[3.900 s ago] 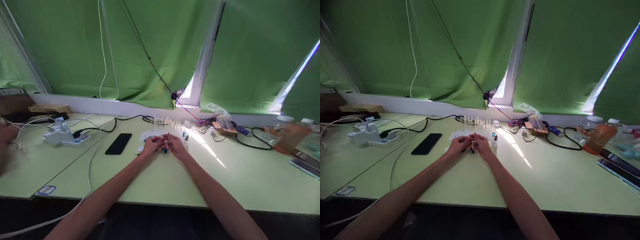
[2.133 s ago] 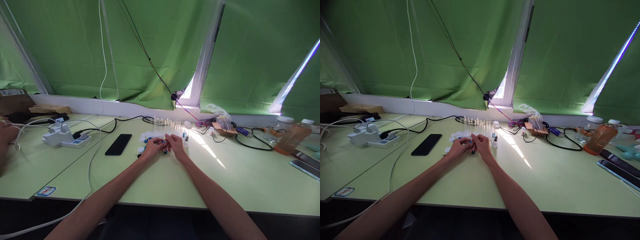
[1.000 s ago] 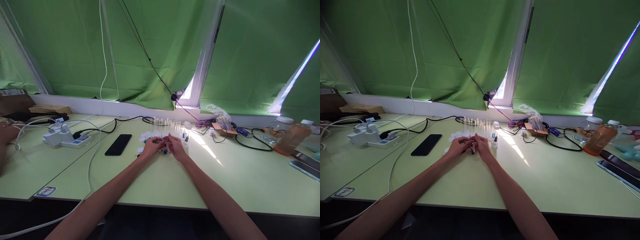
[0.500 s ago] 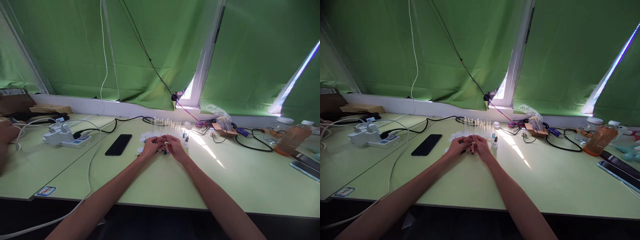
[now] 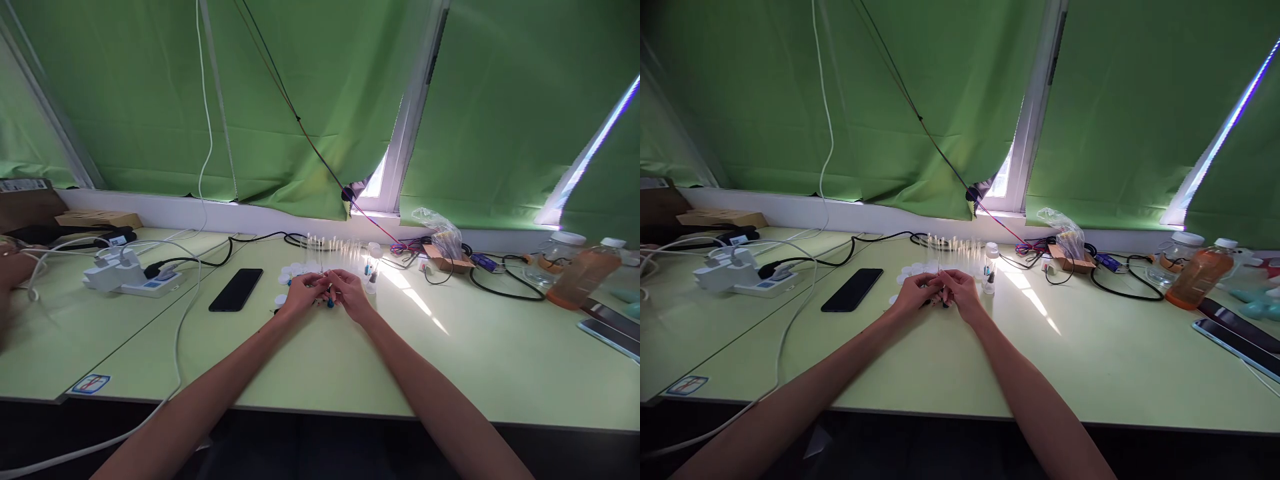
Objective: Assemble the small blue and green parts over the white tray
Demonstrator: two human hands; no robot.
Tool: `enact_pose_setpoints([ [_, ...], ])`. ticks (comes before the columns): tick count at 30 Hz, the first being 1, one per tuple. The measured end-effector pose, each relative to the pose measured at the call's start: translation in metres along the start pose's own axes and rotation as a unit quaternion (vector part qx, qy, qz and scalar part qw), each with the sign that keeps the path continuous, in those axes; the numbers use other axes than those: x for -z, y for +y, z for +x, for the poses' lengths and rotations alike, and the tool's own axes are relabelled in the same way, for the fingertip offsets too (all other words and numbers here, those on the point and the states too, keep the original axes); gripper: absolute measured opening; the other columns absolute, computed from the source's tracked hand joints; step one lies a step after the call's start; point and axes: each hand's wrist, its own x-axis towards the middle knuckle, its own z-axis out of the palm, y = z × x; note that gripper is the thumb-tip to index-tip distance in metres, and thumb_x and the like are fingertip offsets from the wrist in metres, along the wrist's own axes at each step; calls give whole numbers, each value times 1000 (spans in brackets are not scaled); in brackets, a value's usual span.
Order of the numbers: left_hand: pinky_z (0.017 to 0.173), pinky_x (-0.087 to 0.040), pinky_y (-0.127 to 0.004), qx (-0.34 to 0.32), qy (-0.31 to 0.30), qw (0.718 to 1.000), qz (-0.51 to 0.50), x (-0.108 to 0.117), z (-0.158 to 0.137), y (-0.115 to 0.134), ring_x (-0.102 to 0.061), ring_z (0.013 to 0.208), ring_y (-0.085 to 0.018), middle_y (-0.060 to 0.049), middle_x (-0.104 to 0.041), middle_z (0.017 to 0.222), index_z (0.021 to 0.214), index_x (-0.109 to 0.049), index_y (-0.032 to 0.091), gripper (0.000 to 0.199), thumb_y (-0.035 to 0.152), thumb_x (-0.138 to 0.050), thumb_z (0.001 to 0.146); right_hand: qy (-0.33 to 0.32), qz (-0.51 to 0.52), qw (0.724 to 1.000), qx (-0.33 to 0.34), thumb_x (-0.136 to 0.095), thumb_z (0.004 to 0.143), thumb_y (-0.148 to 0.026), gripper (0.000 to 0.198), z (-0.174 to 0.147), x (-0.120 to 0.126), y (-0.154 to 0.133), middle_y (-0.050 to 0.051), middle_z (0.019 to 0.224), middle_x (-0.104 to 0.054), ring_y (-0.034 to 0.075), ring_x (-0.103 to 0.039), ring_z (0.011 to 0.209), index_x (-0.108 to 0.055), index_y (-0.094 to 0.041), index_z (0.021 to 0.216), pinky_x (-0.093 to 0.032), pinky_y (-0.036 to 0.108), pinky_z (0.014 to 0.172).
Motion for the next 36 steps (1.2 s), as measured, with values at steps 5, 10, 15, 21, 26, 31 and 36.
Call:
enact_pose_setpoints([
  [5,52,-47,-27,-7,-18,1000,21,-1,-1,0,-65,58,-18,-6,-69,65,82,-68,14,49,57,-79,61,33,-12,999,2,-79,66,-50,38,2,0,1,0,62,-64,7,-48,42,-68,-16,78,-33,21,37],
  [10,56,-50,-27,-9,-24,999,20,-2,-2,3,-64,58,-17,-5,-68,65,83,-69,15,47,56,-80,61,52,-33,998,10,-78,66,-51,38,3,0,1,-2,57,-60,7,-47,41,-67,-16,73,-32,22,37],
  [15,57,-50,-28,-16,-21,999,32,-2,-2,1,-64,57,-17,-4,-68,64,81,-68,14,47,54,-80,61,65,-43,997,10,-78,65,-52,39,2,0,-1,-1,58,-61,8,-47,40,-63,-16,67,-33,23,38],
  [21,57,-51,-29,-25,-24,998,45,-3,-2,-1,-65,55,-17,-4,-67,63,86,-67,14,47,53,-79,63,80,-36,996,4,-75,68,-56,42,4,1,-1,0,56,-61,7,-46,37,-63,-15,67,-29,23,36],
  [26,55,-51,-29,-24,-20,998,48,-4,-3,1,-65,53,-17,-3,-67,63,84,-67,15,48,54,-80,61,81,-27,996,-1,-72,70,-56,42,5,1,-1,0,54,-61,8,-46,35,-64,-15,66,-29,23,34],
  [31,55,-50,-28,-27,-19,998,51,-4,-4,5,-65,54,-17,-3,-66,61,84,-66,14,46,53,-80,61,73,-12,997,-7,-70,73,-55,41,5,3,0,1,54,-62,8,-47,35,-65,-15,68,-28,22,33],
  [36,55,-50,-28,-28,-12,998,59,-2,-4,3,-65,56,-18,-3,-67,63,85,-67,15,44,50,-80,62,65,14,998,-19,-71,72,-54,39,5,4,0,1,56,-63,9,-48,36,-65,-15,69,-30,23,33],
])
